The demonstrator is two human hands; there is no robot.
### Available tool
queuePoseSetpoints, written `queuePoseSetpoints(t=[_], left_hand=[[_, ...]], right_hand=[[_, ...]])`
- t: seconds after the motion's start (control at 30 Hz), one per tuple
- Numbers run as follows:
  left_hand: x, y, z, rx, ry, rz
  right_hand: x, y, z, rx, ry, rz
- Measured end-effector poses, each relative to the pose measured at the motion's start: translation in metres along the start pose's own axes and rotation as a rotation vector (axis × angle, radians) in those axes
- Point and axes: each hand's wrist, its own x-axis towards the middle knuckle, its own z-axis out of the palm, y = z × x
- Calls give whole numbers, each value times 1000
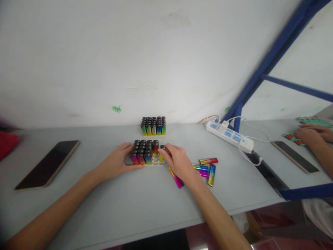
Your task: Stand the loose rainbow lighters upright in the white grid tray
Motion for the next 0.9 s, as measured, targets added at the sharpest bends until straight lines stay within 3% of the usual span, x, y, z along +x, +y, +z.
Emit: queuePoseSetpoints(t=[0.2,0.4,0.53,0.6,0.77,0.83,0.9], left_hand=[[0,2,0,8,-11,-2],[0,-1,1,32,-19,5],[1,-3,1,44,-14,13],[2,-4,0,47,-19,3],[5,-4,0,34,-20,-19],[6,-3,0,37,-20,-17],[6,-2,0,40,-17,-16]], right_hand=[[1,1,4,-46,-92,12],[9,-16,12,-425,-196,37],[10,-16,10,-432,-211,31],[5,-7,1,-363,-129,38],[-36,34,-45,-336,263,200],[-61,54,-69,-377,288,233],[-84,75,-94,-435,203,214]])
